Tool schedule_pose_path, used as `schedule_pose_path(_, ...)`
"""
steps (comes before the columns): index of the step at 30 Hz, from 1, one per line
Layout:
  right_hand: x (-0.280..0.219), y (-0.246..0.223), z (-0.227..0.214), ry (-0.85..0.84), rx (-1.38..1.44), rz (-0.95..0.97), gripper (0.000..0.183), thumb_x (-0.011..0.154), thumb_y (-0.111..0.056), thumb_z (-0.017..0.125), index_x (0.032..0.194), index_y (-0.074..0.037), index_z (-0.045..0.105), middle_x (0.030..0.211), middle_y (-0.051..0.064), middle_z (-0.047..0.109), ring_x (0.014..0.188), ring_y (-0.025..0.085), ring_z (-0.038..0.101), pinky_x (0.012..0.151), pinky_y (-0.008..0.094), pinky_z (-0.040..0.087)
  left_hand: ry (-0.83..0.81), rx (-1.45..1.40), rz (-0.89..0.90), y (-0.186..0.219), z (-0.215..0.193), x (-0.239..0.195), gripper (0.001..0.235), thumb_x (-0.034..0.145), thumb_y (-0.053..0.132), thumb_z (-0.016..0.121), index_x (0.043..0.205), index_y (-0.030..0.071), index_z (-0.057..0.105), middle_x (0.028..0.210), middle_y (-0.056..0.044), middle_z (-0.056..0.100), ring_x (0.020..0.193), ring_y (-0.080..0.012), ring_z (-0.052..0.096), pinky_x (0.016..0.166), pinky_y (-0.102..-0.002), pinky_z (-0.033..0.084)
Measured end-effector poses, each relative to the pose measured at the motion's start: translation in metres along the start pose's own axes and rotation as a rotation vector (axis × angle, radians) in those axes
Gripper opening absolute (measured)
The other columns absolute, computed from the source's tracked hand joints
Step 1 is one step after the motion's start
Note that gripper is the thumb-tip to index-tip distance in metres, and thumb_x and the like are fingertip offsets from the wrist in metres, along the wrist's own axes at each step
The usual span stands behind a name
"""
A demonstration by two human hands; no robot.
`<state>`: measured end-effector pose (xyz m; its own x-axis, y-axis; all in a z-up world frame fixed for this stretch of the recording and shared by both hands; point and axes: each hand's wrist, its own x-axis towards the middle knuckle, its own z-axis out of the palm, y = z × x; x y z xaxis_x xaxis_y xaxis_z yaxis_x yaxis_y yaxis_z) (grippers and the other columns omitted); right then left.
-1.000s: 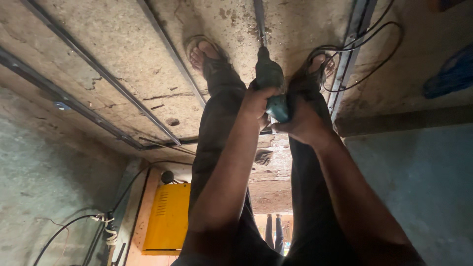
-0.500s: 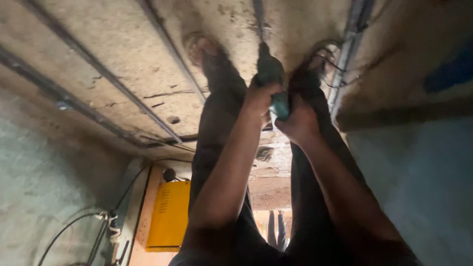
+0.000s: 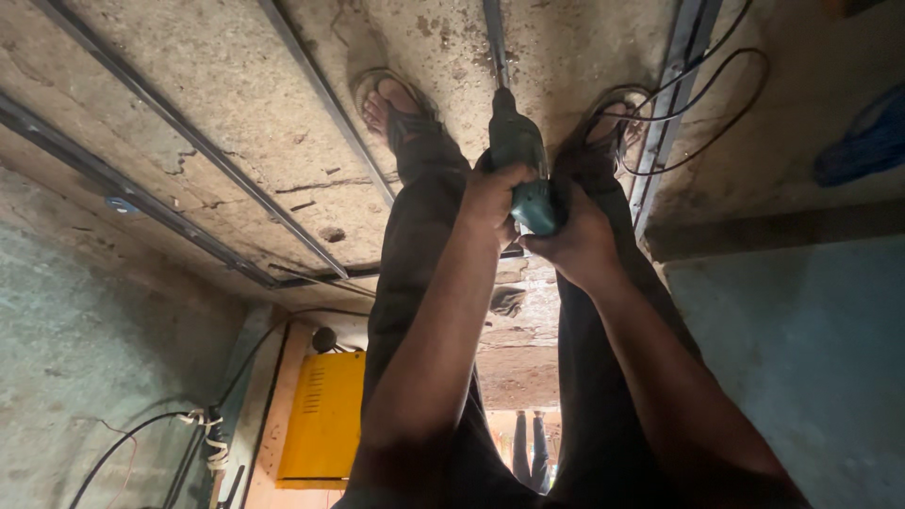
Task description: The person uses a corded drill to make holes in a concrete ceiling along metal conduit lines. Another person occasionally pours water from a plastic bottle onto the drilling area to reduce dust. The person continues drilling multiple holes in sequence.
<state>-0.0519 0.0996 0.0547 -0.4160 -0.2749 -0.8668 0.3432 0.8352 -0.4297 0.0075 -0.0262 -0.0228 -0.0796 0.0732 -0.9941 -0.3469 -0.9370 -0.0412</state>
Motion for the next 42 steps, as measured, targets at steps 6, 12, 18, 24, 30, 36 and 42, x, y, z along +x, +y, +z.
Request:
schedule_pose_path(6,0.003,0.017,0.006,-0.098,0.154,0.068,0.073,0.06,-0.013,0.092,0.126,-0.003,0.062,0.111,0.014,0.074,0.098,0.022,0.072,0.087,0.034,0.057,-0.005,0.054,0.033,0.003,0.0,-0.001,0.044,0.07,-0.006,0.067,0.114,-0.005,0.061,0.082,-0.012,0.067,0.066,-0.0236,0.067,0.058,-0.038,0.058)
schedule_pose_path(12,0.003,0.018,0.017,-0.123,0.046,0.147,0.067,0.059,-0.02,0.094,0.117,-0.003,0.064,0.105,0.016,0.073,0.091,0.027,0.071,0.082,0.038,0.058,0.031,0.1,0.04,0.006,0.003,-0.006,0.044,0.07,-0.007,0.069,0.114,-0.005,0.062,0.082,-0.011,0.067,0.065,-0.0225,0.066,0.057,-0.038,0.057)
schedule_pose_path(18,-0.002,0.01,0.027,0.11,-0.297,0.007,0.06,0.069,-0.032,0.087,0.116,-0.003,0.064,0.106,0.023,0.069,0.098,0.044,0.068,0.083,0.05,0.056,0.013,0.068,0.052,0.001,-0.002,-0.001,0.04,0.071,-0.006,0.068,0.111,-0.005,0.063,0.08,-0.011,0.066,0.063,-0.023,0.065,0.054,-0.039,0.055)
schedule_pose_path(24,0.007,-0.003,0.017,0.019,-0.323,0.045,0.057,0.068,-0.034,0.089,0.108,-0.004,0.063,0.103,0.022,0.07,0.097,0.044,0.068,0.082,0.05,0.056,-0.014,0.035,0.061,-0.001,-0.001,0.004,0.037,0.072,-0.006,0.067,0.108,-0.003,0.065,0.081,-0.009,0.067,0.065,-0.0212,0.066,0.059,-0.037,0.056)
schedule_pose_path(30,0.016,-0.008,0.007,-0.269,-0.702,0.357,0.052,0.082,-0.039,0.075,0.123,-0.011,0.06,0.101,0.021,0.072,0.09,0.04,0.072,0.08,0.052,0.057,-0.036,-0.144,-0.066,-0.014,-0.022,0.009,0.033,0.076,0.002,0.067,0.108,0.0,0.066,0.084,-0.011,0.07,0.069,-0.0239,0.07,0.062,-0.038,0.058)
schedule_pose_path(36,0.02,-0.026,-0.017,-0.22,-0.804,0.163,0.051,0.073,-0.037,0.079,0.115,-0.011,0.065,0.111,0.018,0.07,0.098,0.035,0.072,0.087,0.047,0.058,0.019,-0.106,-0.133,-0.02,-0.02,0.021,0.032,0.077,0.004,0.067,0.108,0.003,0.066,0.086,-0.01,0.071,0.071,-0.0239,0.071,0.061,-0.038,0.058)
schedule_pose_path(42,0.009,-0.023,-0.009,-0.196,-0.735,0.198,0.059,0.065,-0.037,0.084,0.113,-0.009,0.065,0.11,0.018,0.069,0.099,0.039,0.07,0.085,0.049,0.057,-0.09,-0.21,0.007,-0.039,-0.038,0.014,0.033,0.081,-0.001,0.068,0.114,-0.001,0.064,0.088,-0.011,0.068,0.072,-0.0235,0.068,0.063,-0.037,0.057)
